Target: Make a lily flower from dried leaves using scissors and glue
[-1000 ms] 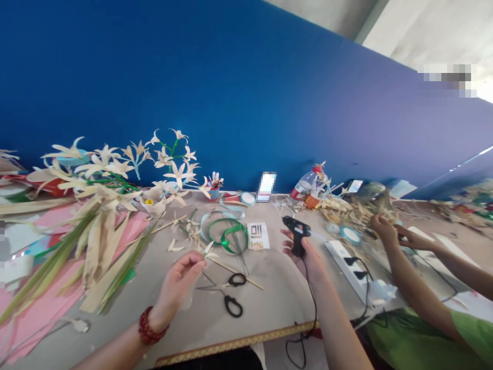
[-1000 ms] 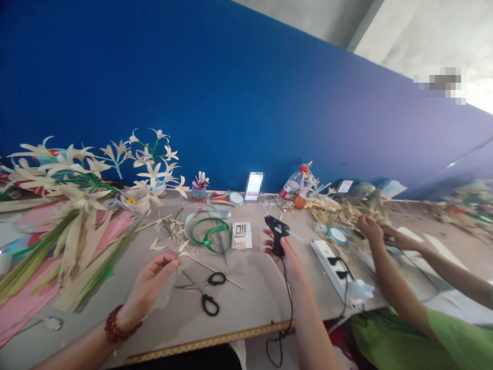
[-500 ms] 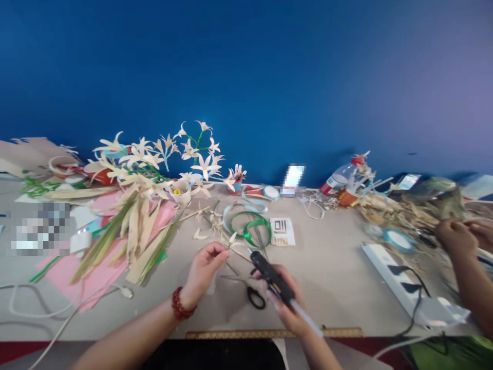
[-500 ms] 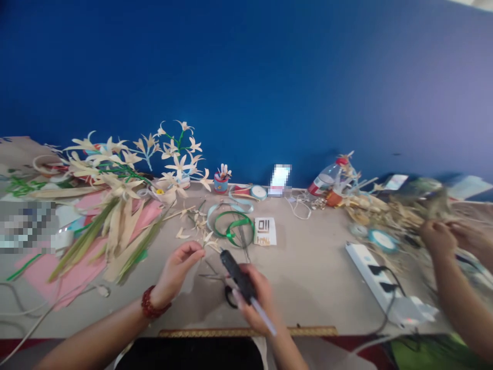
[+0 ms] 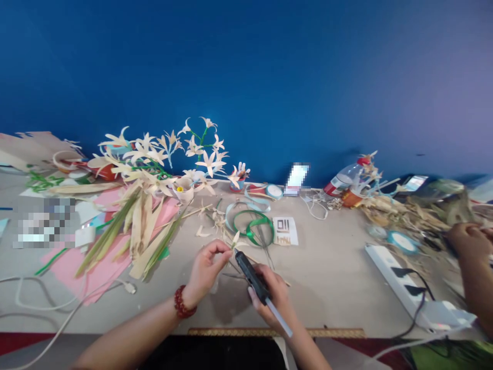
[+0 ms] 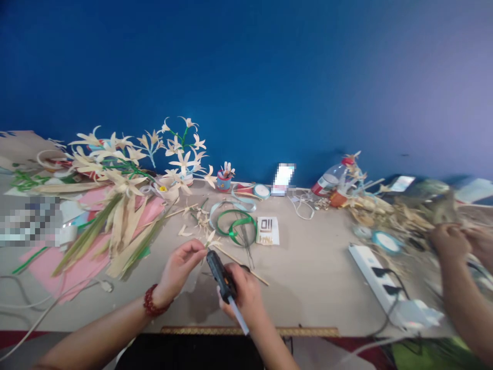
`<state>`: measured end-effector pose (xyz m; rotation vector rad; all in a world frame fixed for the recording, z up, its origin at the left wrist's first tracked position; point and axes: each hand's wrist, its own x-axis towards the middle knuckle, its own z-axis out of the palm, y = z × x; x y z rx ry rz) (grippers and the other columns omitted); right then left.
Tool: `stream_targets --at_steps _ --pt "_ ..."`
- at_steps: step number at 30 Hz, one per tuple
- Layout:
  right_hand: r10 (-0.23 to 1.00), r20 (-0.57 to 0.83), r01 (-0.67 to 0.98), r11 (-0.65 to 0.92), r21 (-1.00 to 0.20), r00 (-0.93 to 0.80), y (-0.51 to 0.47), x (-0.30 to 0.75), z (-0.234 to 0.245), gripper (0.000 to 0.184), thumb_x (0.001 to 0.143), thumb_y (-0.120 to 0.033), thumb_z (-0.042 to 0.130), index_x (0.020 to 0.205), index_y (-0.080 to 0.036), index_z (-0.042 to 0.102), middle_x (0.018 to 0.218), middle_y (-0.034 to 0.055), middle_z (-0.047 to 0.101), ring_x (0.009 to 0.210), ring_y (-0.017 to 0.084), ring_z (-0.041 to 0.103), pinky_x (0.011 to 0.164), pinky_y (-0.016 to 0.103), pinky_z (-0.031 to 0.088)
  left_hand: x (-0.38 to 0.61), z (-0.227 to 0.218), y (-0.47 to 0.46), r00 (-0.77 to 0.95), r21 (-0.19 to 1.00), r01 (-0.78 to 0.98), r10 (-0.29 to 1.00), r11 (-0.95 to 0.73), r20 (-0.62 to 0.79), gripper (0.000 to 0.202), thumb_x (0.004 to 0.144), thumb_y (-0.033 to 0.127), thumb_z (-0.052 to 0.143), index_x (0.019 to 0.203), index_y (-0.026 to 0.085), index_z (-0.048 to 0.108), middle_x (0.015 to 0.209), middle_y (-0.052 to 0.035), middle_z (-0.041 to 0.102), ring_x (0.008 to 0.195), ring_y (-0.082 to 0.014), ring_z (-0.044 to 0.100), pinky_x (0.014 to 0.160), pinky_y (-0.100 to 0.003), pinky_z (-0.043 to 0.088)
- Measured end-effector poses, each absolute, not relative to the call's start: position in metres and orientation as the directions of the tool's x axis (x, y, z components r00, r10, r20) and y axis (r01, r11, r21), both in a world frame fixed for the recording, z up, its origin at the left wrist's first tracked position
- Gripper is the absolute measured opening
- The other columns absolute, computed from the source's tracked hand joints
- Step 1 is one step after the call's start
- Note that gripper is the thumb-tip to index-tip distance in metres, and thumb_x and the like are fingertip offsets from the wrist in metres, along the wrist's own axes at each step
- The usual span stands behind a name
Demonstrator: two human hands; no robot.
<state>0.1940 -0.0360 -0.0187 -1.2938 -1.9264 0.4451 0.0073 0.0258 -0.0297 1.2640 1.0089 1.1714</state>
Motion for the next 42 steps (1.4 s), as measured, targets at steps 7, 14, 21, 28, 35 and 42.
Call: stream_targets --at_steps 7,14,21,28,35,42 --pt "0.899 0.380 0.655 0.422 -0.627 -0.215 -0.0325 0.1917 -0.0140 0.021 0.076 -0.021 0.050 0.098 -0.021 0.050 0.078 0.0033 0.067 0.064 0.017 0.063 0.059 0.025 0.048 0.0069 -0.0296 0.0263 0.157 0.996 -0.061 0.985 -0.065 0.074 0.015 0.084 0.030 0.063 0.078 0.017 0.060 0.077 -0.0006 0.057 0.077 -0.0149 0.052 0.075 -0.025 0.042" --pt "0.901 0.379 0.659 0.419 -0.625 -0.213 -0.0318 0.1904 -0.0123 0.020 0.076 -0.022 0.049 0.096 -0.021 0.049 0.073 0.0020 0.065 0.062 0.017 0.061 0.059 0.025 0.048 0.0062 -0.0274 0.0273 0.154 0.995 -0.060 0.984 -0.080 0.088 0.015 0.085 0.030 0.062 0.078 0.017 0.060 0.078 -0.0009 0.057 0.077 -0.0151 0.053 0.076 -0.026 0.042" --pt "0.890 0.406 0.672 0.432 -0.601 -0.209 -0.0323 0.1896 -0.0153 0.020 0.075 -0.022 0.049 0.095 -0.022 0.050 0.073 0.0022 0.064 0.062 0.017 0.061 0.060 0.025 0.048 0.0063 -0.0266 0.0266 0.152 0.994 -0.056 0.983 -0.091 0.098 0.015 0.085 0.030 0.062 0.078 0.017 0.060 0.078 -0.0009 0.057 0.077 -0.0150 0.053 0.076 -0.026 0.042" --pt "0.909 0.364 0.628 0.406 -0.664 -0.203 -0.0335 0.1896 -0.0157 0.017 0.077 -0.024 0.049 0.094 -0.022 0.049 0.072 0.0019 0.064 0.061 0.017 0.061 0.058 0.025 0.048 0.0062 -0.0283 0.0261 0.160 0.994 -0.058 0.982 -0.090 0.099 0.015 0.085 0.030 0.062 0.078 0.017 0.060 0.077 -0.0004 0.057 0.076 -0.0145 0.052 0.075 -0.025 0.042" --pt "0.912 0.358 0.667 0.395 -0.632 -0.201 -0.0339 0.1897 -0.0196 0.019 0.076 -0.022 0.049 0.094 -0.022 0.049 0.073 0.0025 0.065 0.063 0.017 0.062 0.060 0.025 0.048 0.0070 -0.0301 0.0259 0.153 0.994 -0.059 0.983 -0.089 0.097 0.015 0.084 0.030 0.062 0.078 0.017 0.060 0.077 -0.0011 0.057 0.077 -0.0153 0.053 0.075 -0.026 0.042" --pt "0.905 0.380 0.686 0.401 -0.607 -0.193 -0.0364 0.1889 -0.0142 0.018 0.075 -0.021 0.050 0.093 -0.021 0.052 0.071 0.0022 0.065 0.060 0.017 0.062 0.058 0.024 0.048 0.0070 -0.0288 0.0252 0.149 0.995 -0.076 0.986 -0.068 0.078 0.016 0.083 0.032 0.063 0.078 0.017 0.061 0.077 -0.0013 0.058 0.076 -0.0155 0.053 0.074 -0.026 0.043"
